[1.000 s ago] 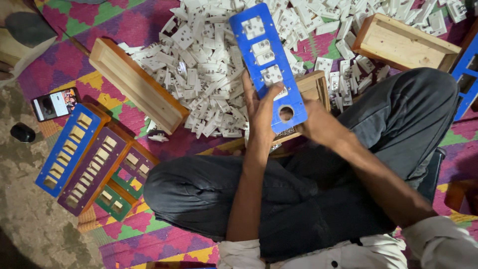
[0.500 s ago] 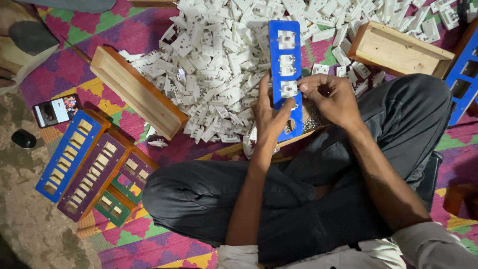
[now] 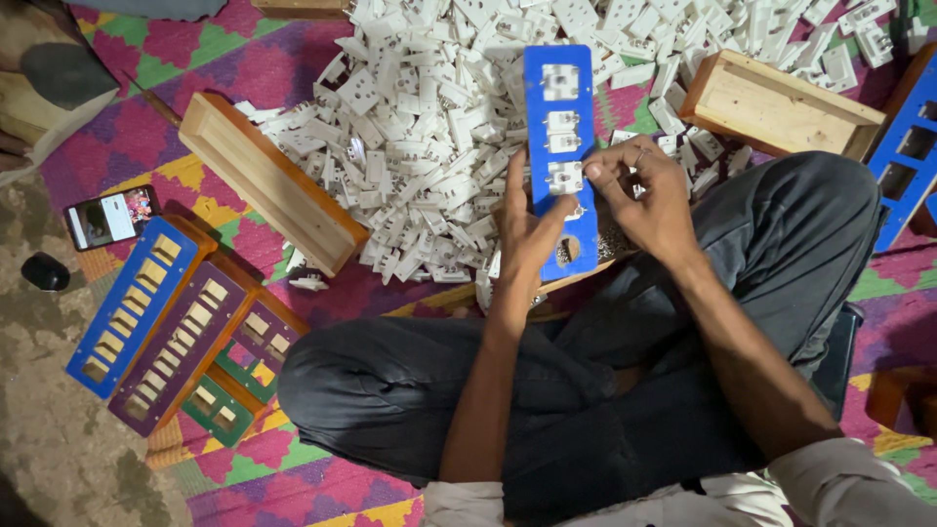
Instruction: The person sits on a patterned mat and assembles small white plastic electrical components into blue plastic frames. They pick components from a large pile, place them into slots, and secure them with small metal fasteners from a wooden box. Completed frames are set aside.
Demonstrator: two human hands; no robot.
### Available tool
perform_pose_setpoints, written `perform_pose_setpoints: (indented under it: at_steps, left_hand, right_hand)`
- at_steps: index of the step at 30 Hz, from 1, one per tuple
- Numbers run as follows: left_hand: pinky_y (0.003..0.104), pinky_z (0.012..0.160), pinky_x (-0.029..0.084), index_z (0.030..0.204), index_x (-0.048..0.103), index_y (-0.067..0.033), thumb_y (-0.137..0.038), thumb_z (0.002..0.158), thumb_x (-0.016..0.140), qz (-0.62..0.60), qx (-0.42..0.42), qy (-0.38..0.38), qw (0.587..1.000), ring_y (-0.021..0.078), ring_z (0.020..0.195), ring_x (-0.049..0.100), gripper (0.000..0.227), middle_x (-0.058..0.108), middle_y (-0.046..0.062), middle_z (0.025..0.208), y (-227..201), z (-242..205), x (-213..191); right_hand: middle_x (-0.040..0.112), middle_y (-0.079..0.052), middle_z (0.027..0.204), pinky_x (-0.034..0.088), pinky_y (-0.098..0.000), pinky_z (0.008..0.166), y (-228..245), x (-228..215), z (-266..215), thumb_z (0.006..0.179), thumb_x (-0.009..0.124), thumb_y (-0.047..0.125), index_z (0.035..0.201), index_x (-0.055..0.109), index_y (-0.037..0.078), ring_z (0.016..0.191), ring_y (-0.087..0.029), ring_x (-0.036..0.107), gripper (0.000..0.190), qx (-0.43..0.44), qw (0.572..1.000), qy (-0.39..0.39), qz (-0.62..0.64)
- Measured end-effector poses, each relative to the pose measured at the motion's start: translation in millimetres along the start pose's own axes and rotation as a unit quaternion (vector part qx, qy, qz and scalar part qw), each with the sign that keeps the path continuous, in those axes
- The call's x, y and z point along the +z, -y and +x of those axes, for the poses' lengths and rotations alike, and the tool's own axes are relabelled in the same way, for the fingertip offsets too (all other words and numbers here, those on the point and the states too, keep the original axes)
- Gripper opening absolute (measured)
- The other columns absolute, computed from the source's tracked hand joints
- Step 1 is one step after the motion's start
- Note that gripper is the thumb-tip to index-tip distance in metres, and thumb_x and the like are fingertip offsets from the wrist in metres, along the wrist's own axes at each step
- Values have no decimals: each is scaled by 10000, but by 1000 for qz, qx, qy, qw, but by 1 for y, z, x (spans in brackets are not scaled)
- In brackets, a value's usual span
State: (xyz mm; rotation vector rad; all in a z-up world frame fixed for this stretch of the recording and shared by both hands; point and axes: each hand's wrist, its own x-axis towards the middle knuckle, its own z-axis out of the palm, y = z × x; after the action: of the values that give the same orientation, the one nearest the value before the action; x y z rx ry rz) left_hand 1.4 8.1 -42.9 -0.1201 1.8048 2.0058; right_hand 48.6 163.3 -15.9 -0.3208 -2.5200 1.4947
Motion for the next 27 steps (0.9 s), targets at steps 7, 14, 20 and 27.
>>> perform_pose_setpoints:
  at_steps: [7,14,20,27]
  left_hand:
    - [341,810,575,1417,489,-154,2,804,701,-193,-69,7,979,179,967,684,667,706,62,1099,-6,-2,-4]
    - [324,850,582,1436,503,-124,23,800,720,-142,-64,4,988,165,982,697,688,720,73,1100,-8,2,-7]
    - [355,827,578,1463,476,-97,60,797,682,-181,-51,17,982,191,962,692,715,703,88,1111,-1,3,-9]
    - [307,804,579,1439,448,-146,104,752,616,-322,-32,-33,946,172,937,686,750,663,56,1116,-1,4,-17]
  right_hand:
    - [613,-45,1007,510,-278,823,11,0,1,929,815,148,1067,714,42,942,-163,609,201,-85,996,14,31]
    - [580,16,1031,499,-244,765,8,-2,5,856,842,165,1069,748,90,904,-104,605,245,5,992,47,117]
    - [754,-5,920,468,-273,794,5,-8,6,841,904,123,927,769,80,840,-106,562,166,-67,996,53,25]
    - [698,-208,777,545,-455,687,-19,-33,-4,940,682,284,1030,748,36,685,-330,681,272,50,952,221,-207]
